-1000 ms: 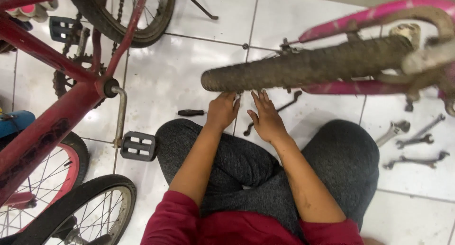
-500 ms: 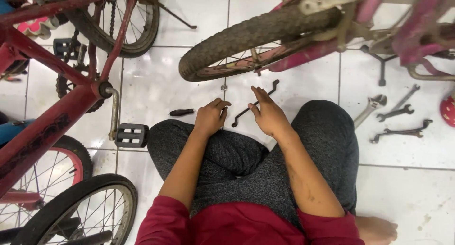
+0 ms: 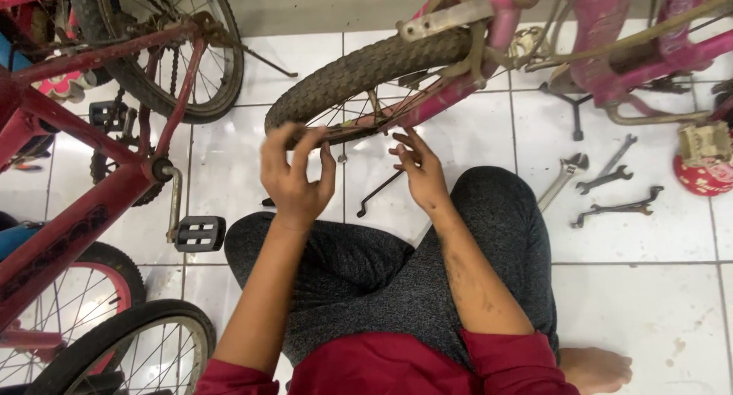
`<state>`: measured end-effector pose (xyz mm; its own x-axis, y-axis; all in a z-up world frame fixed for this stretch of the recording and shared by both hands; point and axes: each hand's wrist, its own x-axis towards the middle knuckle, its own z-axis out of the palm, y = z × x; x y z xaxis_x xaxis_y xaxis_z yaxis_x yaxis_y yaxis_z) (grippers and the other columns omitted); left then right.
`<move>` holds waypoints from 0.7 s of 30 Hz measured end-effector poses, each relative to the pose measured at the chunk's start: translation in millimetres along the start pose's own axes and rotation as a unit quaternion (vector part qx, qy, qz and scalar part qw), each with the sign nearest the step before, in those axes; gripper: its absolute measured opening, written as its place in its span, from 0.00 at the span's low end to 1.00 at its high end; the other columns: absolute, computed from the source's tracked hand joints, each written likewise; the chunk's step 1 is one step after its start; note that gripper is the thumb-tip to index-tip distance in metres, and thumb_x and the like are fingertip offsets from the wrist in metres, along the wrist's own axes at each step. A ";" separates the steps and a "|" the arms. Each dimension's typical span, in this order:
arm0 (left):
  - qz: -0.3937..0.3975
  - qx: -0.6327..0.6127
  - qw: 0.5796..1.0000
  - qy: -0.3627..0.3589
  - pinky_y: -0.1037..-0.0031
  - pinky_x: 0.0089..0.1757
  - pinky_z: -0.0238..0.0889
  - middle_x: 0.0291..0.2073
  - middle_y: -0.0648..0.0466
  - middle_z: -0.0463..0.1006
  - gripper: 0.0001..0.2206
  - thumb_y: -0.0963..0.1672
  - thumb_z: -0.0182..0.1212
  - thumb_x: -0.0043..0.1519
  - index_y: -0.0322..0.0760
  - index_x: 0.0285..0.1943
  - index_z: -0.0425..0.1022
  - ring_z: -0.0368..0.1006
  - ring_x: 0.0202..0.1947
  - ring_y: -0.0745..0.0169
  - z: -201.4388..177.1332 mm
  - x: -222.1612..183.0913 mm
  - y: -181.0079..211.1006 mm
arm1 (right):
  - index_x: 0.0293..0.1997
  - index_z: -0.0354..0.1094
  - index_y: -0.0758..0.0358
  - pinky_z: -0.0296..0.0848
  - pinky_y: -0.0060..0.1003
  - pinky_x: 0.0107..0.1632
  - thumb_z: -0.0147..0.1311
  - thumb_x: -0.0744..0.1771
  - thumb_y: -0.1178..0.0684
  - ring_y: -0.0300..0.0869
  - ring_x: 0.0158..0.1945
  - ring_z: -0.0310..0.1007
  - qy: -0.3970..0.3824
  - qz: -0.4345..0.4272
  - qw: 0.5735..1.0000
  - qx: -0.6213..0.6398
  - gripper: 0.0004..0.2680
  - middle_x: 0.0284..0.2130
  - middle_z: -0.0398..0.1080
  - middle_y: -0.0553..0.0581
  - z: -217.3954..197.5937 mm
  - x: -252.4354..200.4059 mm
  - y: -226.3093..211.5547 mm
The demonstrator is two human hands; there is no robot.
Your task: The person is removing the front wheel from a bicycle by loosening the axle nuts with a wrench.
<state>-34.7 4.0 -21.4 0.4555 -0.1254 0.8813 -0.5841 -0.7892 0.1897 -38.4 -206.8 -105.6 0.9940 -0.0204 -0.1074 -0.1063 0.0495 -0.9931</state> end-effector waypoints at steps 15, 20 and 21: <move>-0.004 0.060 0.989 -0.133 0.68 0.36 0.69 0.31 0.58 0.72 0.25 0.53 0.78 0.54 0.47 0.56 0.73 0.76 0.29 0.55 32.4 79.9 -8.7 | 0.75 0.49 0.63 0.78 0.48 0.56 0.48 0.72 0.56 0.57 0.60 0.72 -0.056 0.015 0.998 -0.002 0.21 0.63 0.64 0.69 -3.1 -3.8 -5.5; -0.011 0.029 0.991 -0.130 0.70 0.35 0.70 0.30 0.61 0.72 0.27 0.53 0.81 0.51 0.50 0.55 0.74 0.76 0.29 0.58 35.6 78.1 -16.4 | 0.75 0.47 0.65 0.78 0.48 0.55 0.49 0.71 0.56 0.56 0.59 0.73 -0.052 0.014 0.999 0.006 0.22 0.63 0.65 0.68 -2.6 -2.2 0.6; -0.014 0.014 0.992 -0.126 0.70 0.35 0.70 0.30 0.60 0.72 0.26 0.53 0.81 0.51 0.49 0.55 0.75 0.76 0.29 0.58 34.9 78.6 -16.4 | 0.76 0.46 0.65 0.78 0.48 0.55 0.49 0.71 0.56 0.56 0.59 0.73 -0.050 0.013 0.999 0.007 0.22 0.63 0.65 0.69 -2.5 -1.4 4.2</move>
<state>34.1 -13.9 29.6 0.6268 -0.2463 0.7392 -0.5512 -0.8107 0.1973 -40.3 -209.0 -109.7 0.9885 0.0802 -0.1279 -0.1330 0.0630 -0.9891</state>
